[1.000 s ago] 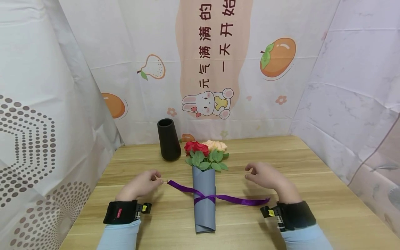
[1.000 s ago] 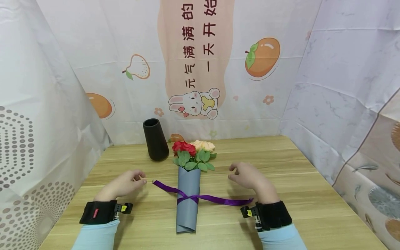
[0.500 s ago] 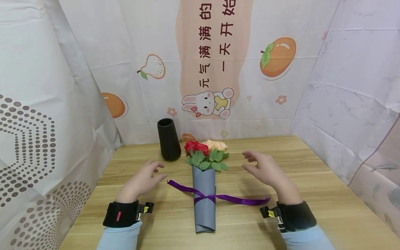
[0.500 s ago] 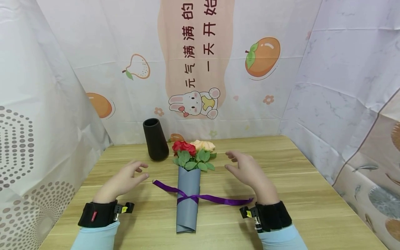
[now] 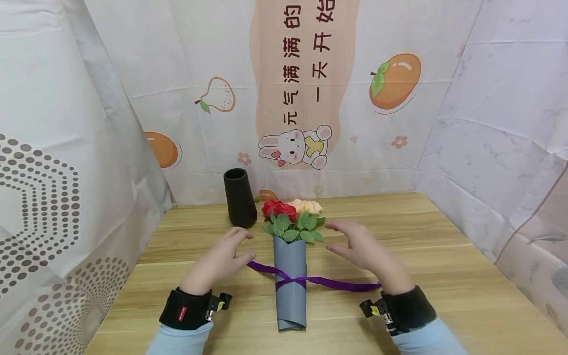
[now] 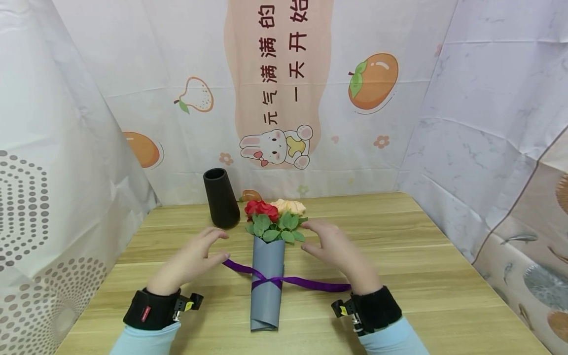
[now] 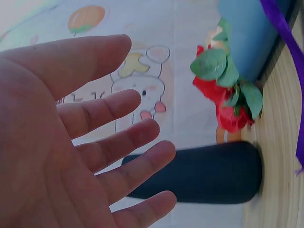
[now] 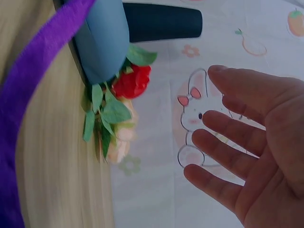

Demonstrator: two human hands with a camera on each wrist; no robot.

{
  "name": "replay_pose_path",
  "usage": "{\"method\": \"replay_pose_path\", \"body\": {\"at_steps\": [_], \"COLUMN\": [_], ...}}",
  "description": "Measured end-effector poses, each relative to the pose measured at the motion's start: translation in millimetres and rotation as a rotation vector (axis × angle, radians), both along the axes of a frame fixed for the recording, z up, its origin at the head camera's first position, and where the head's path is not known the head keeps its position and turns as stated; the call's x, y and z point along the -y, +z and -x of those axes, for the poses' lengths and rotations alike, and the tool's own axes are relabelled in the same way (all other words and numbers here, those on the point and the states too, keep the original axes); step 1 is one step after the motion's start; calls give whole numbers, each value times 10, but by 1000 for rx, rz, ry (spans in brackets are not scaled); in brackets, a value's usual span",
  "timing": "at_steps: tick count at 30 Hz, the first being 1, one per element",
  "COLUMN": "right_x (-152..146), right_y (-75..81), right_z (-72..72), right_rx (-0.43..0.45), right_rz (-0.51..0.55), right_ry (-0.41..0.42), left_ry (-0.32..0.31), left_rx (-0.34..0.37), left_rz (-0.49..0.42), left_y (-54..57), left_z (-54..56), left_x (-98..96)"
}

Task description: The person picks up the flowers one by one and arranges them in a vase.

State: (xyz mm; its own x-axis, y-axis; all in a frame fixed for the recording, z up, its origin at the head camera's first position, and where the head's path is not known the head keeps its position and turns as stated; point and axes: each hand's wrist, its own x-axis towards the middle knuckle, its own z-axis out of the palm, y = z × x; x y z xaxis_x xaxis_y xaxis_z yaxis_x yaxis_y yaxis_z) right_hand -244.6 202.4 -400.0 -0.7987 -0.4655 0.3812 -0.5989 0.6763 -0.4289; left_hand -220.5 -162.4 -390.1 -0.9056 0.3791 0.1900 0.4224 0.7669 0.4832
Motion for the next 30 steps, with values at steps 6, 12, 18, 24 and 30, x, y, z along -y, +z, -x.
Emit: {"method": "replay_pose_path", "body": {"at_steps": [6,12,18,24,30], "right_x": [124,249,382,503,554], "right_y": [-76,-148,-196,-234,-279], "right_z": [-9,-29,-101,-162,-180], "right_rx": [-37,-17,68,85,40], "right_rz": [-67,-142,-224,-276,-313], "right_ry": [34,57,34,46,111], "left_ry": [-56,-119,-164,-214,-227], "left_rx": [-45,-59,-19,-8,42], "left_rz": [34,64,109,134,156], "left_y": [-47,-119,-163,-207,-231], "left_z": [-23,-47,-73,-70,-99], "left_x": [-153,-304,-405,-506,-578]}}
